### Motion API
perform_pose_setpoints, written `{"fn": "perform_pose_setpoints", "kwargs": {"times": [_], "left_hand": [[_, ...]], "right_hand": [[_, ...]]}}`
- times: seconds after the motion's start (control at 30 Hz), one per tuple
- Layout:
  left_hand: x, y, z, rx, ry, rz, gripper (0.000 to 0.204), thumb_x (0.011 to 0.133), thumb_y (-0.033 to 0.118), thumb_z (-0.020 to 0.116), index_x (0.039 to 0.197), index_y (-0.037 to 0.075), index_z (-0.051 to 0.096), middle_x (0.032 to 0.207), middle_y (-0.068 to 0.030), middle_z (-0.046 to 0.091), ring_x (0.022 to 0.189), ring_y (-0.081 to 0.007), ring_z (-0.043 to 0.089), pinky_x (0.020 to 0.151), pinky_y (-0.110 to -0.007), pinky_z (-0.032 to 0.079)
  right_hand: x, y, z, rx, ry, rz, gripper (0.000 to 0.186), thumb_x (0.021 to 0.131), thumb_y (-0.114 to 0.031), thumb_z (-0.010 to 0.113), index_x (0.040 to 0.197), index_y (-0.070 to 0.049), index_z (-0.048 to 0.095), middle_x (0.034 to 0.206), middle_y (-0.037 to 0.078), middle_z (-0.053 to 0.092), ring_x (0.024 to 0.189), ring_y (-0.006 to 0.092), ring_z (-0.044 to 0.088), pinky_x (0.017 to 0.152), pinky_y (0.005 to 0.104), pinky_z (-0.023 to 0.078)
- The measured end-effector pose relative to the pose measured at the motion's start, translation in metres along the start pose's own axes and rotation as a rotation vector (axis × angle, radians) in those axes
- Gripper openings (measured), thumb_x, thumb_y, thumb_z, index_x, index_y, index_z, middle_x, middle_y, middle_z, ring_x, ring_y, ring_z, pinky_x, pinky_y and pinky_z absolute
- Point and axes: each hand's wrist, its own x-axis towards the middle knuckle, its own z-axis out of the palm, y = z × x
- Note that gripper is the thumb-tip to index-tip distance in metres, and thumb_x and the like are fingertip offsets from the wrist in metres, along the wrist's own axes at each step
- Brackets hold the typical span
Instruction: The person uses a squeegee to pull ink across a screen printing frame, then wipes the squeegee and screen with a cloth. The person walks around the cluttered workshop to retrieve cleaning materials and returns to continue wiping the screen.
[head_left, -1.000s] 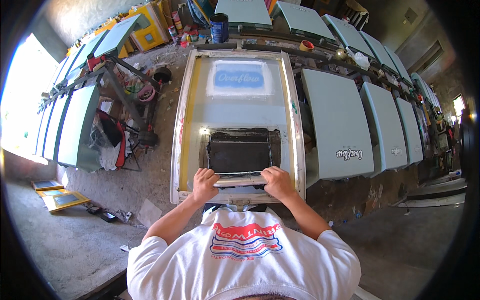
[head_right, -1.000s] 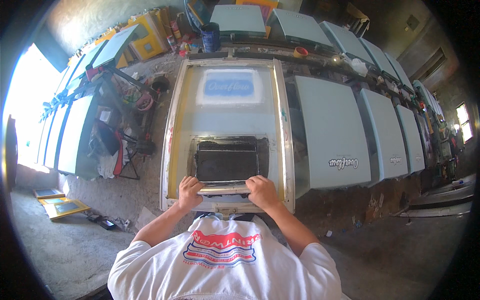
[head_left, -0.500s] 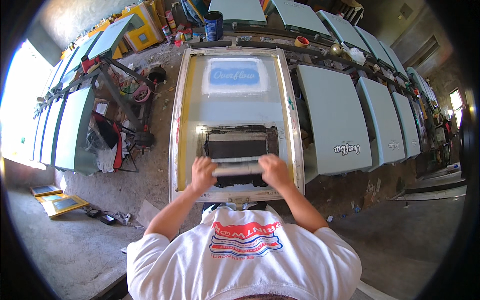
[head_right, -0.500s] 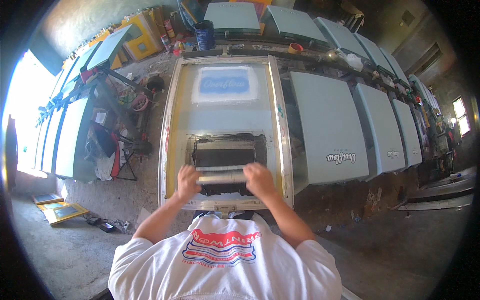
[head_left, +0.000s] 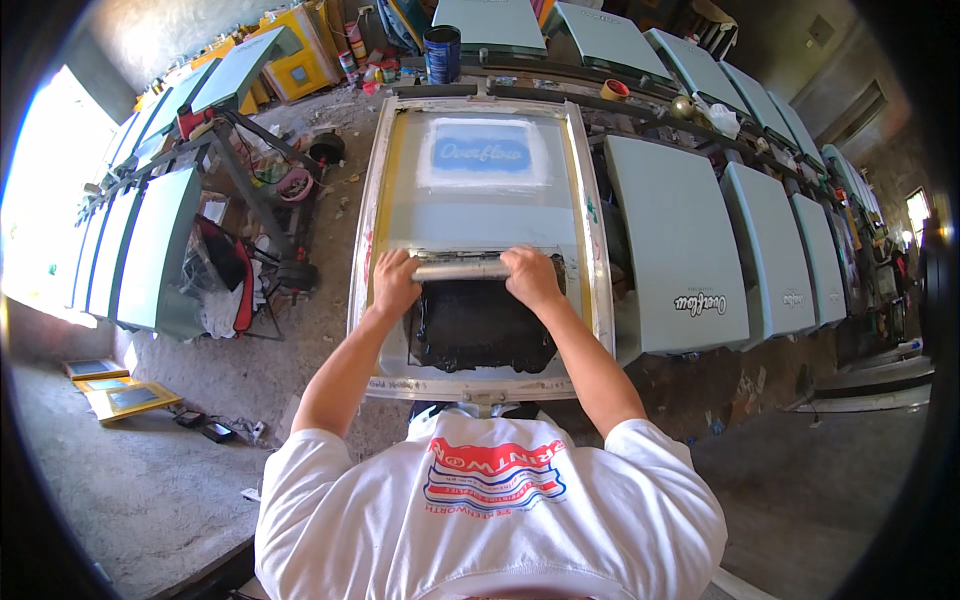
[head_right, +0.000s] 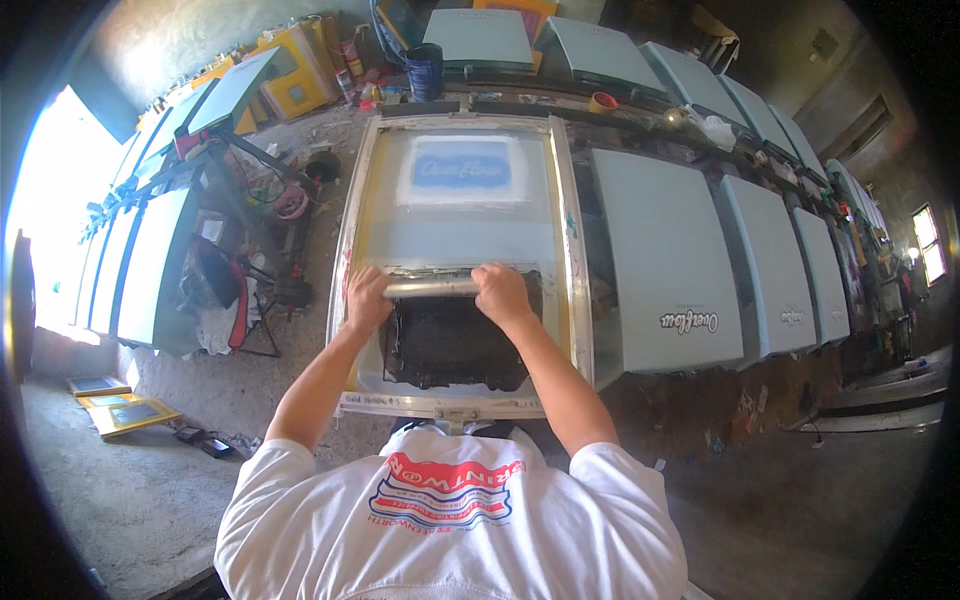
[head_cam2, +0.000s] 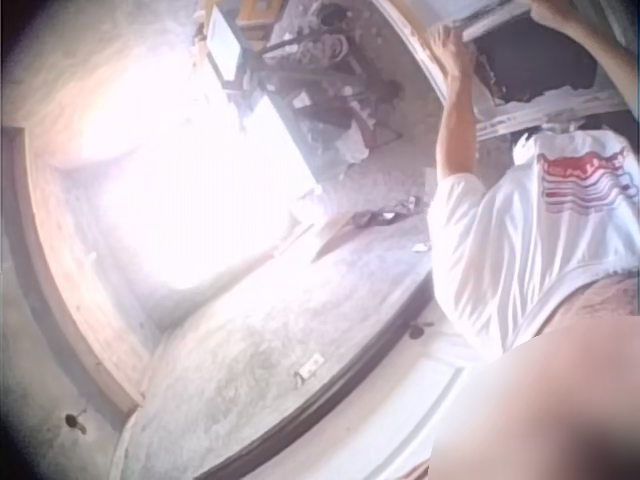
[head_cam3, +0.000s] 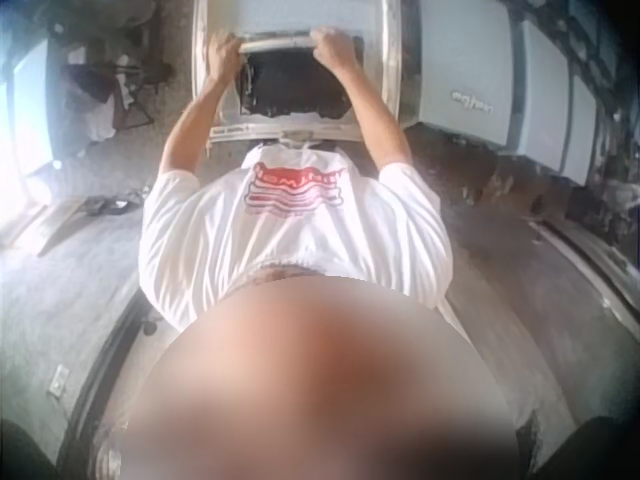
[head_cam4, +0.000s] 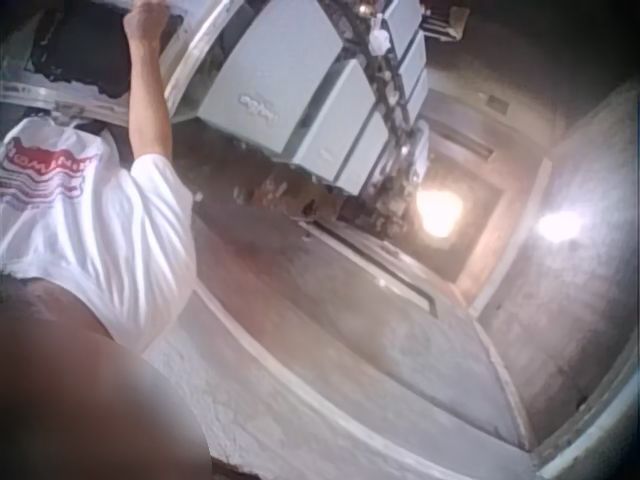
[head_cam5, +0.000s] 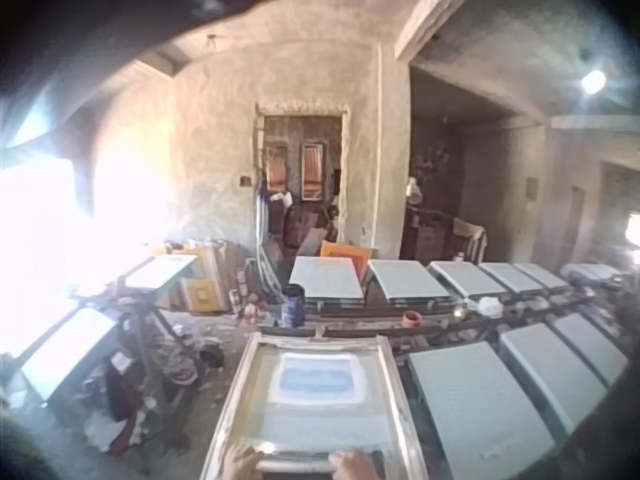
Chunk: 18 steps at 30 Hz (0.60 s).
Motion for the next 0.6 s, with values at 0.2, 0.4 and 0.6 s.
{"fn": "perform_pose_setpoints", "kwargs": {"times": [0.2,0.4,0.6], "left_hand": [[-0.111,0.072,-0.044,-0.060,-0.030,0.135,0.039,0.045,0.009,0.069,0.084,0.009,0.073,0.073,-0.0050,0.052,0.068,-0.0264,0.055,0.062,-0.041,0.041],[-0.073,0.095,-0.014,-0.176,-0.123,0.072,0.033,0.050,0.009,0.069,0.082,0.006,0.066,0.080,-0.0086,0.055,0.076,-0.0318,0.058,0.068,-0.044,0.045],[0.021,0.056,0.045,-0.040,-0.002,0.034,0.030,0.054,0.002,0.067,0.084,0.005,0.066,0.083,-0.0116,0.057,0.083,-0.0353,0.059,0.073,-0.048,0.046]], "right_hand": [[-0.089,-0.045,-0.040,0.138,-0.139,-0.165,0.020,0.066,0.005,0.064,0.085,-0.003,0.066,0.090,0.010,0.072,0.090,0.0316,0.070,0.079,0.0420,0.059],[-0.081,-0.006,-0.077,0.061,-0.219,-0.057,0.009,0.070,0.001,0.060,0.076,-0.005,0.062,0.083,0.013,0.067,0.088,0.0357,0.067,0.075,0.0478,0.056],[-0.012,0.066,-0.047,0.015,-0.077,0.019,0.019,0.072,0.004,0.060,0.086,-0.004,0.068,0.091,0.017,0.069,0.093,0.0407,0.066,0.081,0.0512,0.053]]}}
